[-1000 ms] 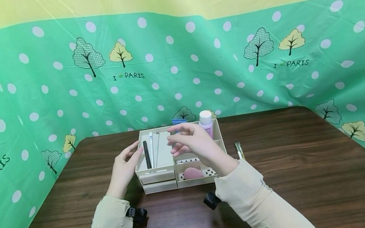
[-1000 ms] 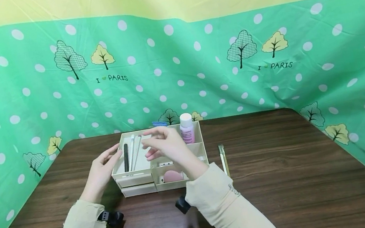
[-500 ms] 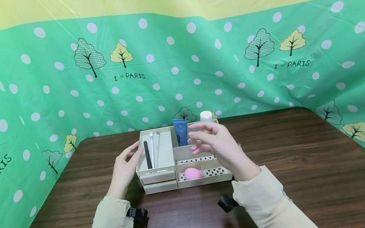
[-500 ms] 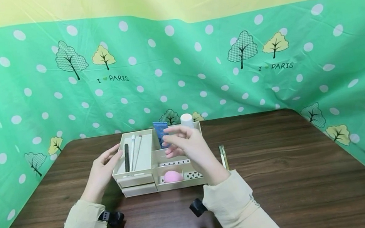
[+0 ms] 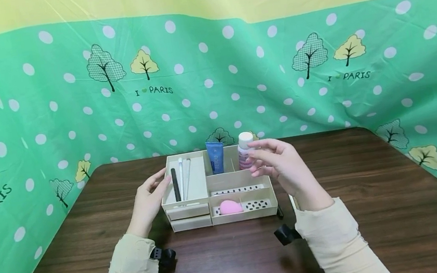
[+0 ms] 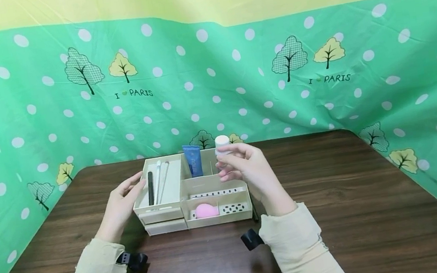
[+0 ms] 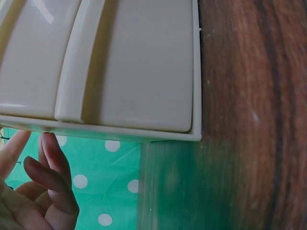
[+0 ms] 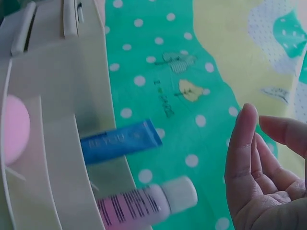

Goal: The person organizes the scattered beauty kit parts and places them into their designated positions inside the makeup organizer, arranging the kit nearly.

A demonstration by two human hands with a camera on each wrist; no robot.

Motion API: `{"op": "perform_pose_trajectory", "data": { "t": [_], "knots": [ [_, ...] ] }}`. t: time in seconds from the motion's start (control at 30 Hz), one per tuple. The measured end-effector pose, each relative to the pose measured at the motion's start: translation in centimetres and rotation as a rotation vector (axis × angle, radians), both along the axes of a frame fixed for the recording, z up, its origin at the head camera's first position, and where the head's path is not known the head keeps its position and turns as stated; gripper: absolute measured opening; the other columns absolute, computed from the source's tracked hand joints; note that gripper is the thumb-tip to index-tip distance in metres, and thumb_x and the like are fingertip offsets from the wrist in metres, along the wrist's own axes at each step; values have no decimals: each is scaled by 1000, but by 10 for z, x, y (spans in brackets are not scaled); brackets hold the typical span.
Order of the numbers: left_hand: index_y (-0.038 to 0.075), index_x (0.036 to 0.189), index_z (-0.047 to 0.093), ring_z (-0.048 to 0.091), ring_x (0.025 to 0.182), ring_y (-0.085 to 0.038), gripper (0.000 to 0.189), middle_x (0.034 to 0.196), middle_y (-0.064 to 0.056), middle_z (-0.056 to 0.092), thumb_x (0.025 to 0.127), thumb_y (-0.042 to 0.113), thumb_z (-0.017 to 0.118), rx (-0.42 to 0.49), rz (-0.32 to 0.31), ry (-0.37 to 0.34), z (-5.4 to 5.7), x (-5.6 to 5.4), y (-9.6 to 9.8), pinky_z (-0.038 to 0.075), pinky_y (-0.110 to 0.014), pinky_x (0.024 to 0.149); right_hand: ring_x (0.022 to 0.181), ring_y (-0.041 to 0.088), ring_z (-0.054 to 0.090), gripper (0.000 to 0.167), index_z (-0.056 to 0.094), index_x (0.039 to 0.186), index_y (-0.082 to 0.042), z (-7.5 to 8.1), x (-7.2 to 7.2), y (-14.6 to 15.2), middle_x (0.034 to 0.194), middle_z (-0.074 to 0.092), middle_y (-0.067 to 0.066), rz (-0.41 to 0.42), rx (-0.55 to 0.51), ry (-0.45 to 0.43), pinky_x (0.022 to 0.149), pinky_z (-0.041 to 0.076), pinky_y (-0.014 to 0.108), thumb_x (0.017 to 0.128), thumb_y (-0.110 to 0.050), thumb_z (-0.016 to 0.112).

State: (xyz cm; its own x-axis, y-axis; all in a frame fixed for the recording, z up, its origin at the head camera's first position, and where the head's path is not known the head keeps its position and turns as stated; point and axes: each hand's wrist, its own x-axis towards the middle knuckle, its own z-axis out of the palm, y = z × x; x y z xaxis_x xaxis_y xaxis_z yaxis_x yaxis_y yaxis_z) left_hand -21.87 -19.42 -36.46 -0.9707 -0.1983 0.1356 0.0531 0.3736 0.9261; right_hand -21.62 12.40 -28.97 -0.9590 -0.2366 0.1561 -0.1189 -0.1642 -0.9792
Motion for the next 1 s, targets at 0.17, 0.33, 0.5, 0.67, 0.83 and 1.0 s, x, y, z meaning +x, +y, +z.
{"op": "perform_pose_trajectory", "data": {
  "t": [0.17, 0.33, 0.5, 0.67, 0.83, 1.0],
  "knots": [
    [17, 141, 57, 57, 108, -23, 46, 123, -20, 63, 99, 37, 59, 5, -3, 3, 1, 0, 0, 45, -25, 85, 64, 11, 66, 13, 66, 107, -11, 2, -3, 14, 79, 71, 0, -11, -15, -8, 65, 58, 26, 96, -5, 62],
    [18, 141, 57, 57, 96, -15, 46, 120, -20, 63, 99, 39, 58, 5, -4, 4, 2, 1, -1, 47, -22, 78, 65, 11, 67, 12, 66, 105, -12, 2, -6, 26, 80, 70, 1, -29, -14, -20, 65, 58, 25, 96, -6, 63],
    [18, 141, 57, 56, 93, -12, 47, 121, -20, 62, 99, 39, 58, 7, -8, 1, 2, 2, -1, 47, -21, 74, 66, 11, 67, 14, 64, 109, -10, -1, -10, 36, 81, 70, 0, -63, 28, -43, 66, 58, 24, 95, -10, 65],
    [18, 142, 56, 57, 102, -18, 47, 122, -19, 63, 100, 39, 57, -11, -7, 1, 2, 2, -2, 45, -24, 82, 65, 11, 68, 18, 61, 112, -7, -6, -16, 45, 80, 70, -2, -93, 74, -55, 66, 58, 25, 95, -11, 65],
    [18, 142, 56, 56, 104, -21, 47, 120, -20, 63, 100, 38, 57, -32, -5, 2, 2, 2, -2, 43, -28, 86, 63, 10, 67, 24, 58, 117, -2, -13, -20, 52, 78, 70, -2, -119, 127, -66, 66, 58, 25, 96, -11, 64],
    [17, 142, 56, 56, 105, -21, 47, 120, -20, 63, 100, 39, 56, -30, -8, 1, 2, 2, -1, 44, -27, 85, 64, 10, 67, 35, 52, 125, 8, -25, -27, 59, 79, 69, -2, -129, 219, -81, 65, 58, 25, 97, -11, 61]
  ]
}}
